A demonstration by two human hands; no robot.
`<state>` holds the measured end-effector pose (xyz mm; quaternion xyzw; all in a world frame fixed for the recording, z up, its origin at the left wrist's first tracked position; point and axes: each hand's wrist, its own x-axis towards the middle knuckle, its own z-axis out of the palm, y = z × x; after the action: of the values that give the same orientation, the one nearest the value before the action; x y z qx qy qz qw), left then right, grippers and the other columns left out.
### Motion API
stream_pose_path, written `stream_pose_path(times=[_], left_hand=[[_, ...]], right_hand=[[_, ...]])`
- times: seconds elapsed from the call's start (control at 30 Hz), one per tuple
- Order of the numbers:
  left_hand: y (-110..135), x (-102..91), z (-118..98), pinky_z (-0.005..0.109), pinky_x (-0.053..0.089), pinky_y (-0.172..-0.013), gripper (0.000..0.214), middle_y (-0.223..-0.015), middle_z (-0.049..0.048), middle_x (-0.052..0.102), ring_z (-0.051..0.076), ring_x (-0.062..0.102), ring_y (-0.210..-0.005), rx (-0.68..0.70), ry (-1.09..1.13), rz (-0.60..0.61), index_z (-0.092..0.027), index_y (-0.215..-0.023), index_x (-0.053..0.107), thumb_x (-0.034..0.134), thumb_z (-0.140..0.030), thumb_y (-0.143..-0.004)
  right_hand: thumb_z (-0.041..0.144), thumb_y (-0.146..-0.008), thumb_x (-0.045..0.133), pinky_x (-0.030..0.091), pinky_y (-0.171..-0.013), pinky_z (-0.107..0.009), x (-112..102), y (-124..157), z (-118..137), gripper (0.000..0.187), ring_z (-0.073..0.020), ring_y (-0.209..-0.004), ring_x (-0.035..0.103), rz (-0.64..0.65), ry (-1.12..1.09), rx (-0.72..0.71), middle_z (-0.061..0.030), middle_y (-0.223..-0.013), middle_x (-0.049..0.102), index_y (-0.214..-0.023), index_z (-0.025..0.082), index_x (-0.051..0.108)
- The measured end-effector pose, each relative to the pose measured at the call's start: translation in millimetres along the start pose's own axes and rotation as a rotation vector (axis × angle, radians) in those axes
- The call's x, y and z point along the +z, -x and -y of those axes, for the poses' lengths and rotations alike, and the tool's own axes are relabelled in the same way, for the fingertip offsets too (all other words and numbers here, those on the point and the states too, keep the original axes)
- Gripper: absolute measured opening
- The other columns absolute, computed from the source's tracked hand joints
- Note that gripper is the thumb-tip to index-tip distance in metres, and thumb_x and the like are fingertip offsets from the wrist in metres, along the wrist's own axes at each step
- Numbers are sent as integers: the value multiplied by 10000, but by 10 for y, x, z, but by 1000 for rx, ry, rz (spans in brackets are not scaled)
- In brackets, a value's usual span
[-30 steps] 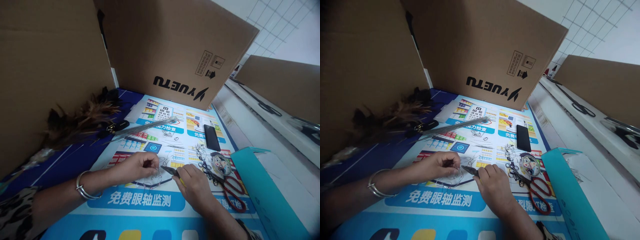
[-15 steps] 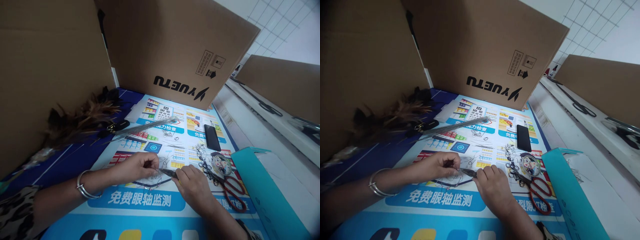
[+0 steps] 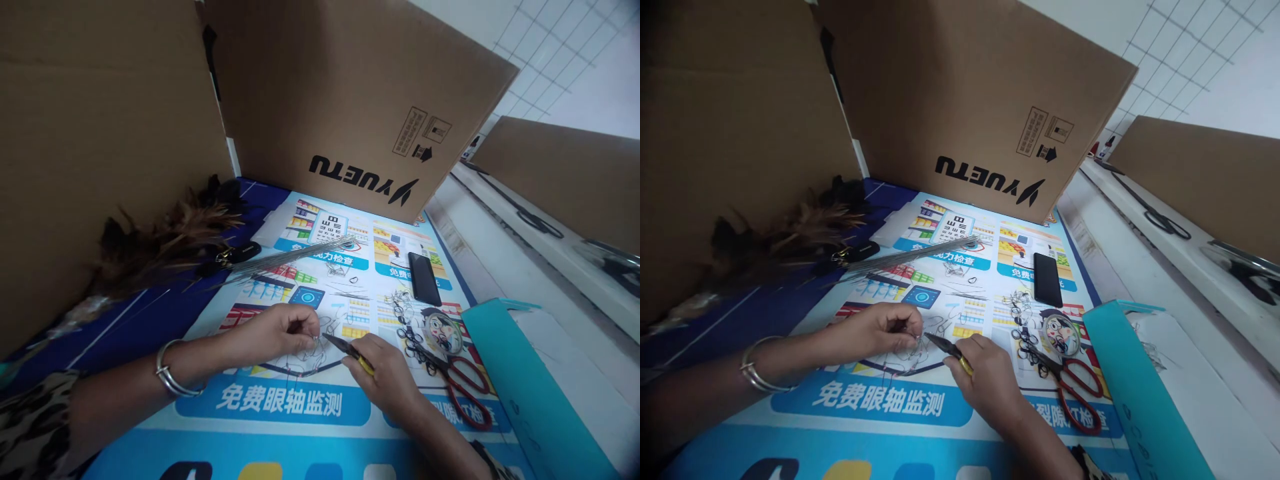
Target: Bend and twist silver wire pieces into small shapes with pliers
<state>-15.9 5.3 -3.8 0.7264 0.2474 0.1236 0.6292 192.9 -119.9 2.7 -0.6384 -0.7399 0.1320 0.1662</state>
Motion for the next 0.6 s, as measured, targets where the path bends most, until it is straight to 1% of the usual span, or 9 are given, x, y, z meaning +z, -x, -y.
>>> stream_pose_path(times=[0.13,0.2,0.3,0.47,0.6], left_hand=[[-4,-20,-41,216,366,-579,196,-668,-25,505,108,454,-605,-32,93,39,-149,-868,596,566,-332,-803],[-2,-25,-84,225,378,-596,211,-677,-17,514,112,466,-617,-42,112,36,-145,-873,600,560,-343,-809],[-2,-25,-113,221,372,-579,208,-685,-18,505,109,457,-607,-44,122,16,-147,-860,590,565,-346,-806],[-11,-24,-46,206,336,-552,174,-658,-37,465,97,426,-588,0,81,8,-155,-863,585,577,-317,-797],[-14,-18,-19,201,328,-543,168,-648,-41,462,94,420,-575,-10,74,2,-159,-860,588,582,-311,-789]], right_hand=[[294,-865,520,419,-653,-220,-15,5,-3,130,-156,-798,558,-33,25,4,-35,-869,606,-936,207,585],[301,-868,515,421,-649,-217,-10,7,-18,138,-153,-796,560,-43,26,0,-35,-870,607,-940,206,585],[319,-877,503,423,-645,-210,6,10,-41,159,-148,-797,562,-54,33,-12,-34,-879,607,-962,208,578],[303,-874,503,414,-649,-223,17,22,-44,142,-159,-804,549,-79,93,-35,-40,-870,596,-945,205,576],[306,-881,487,398,-650,-237,17,31,-40,148,-164,-792,538,-121,164,-78,-49,-851,586,-923,194,573]])
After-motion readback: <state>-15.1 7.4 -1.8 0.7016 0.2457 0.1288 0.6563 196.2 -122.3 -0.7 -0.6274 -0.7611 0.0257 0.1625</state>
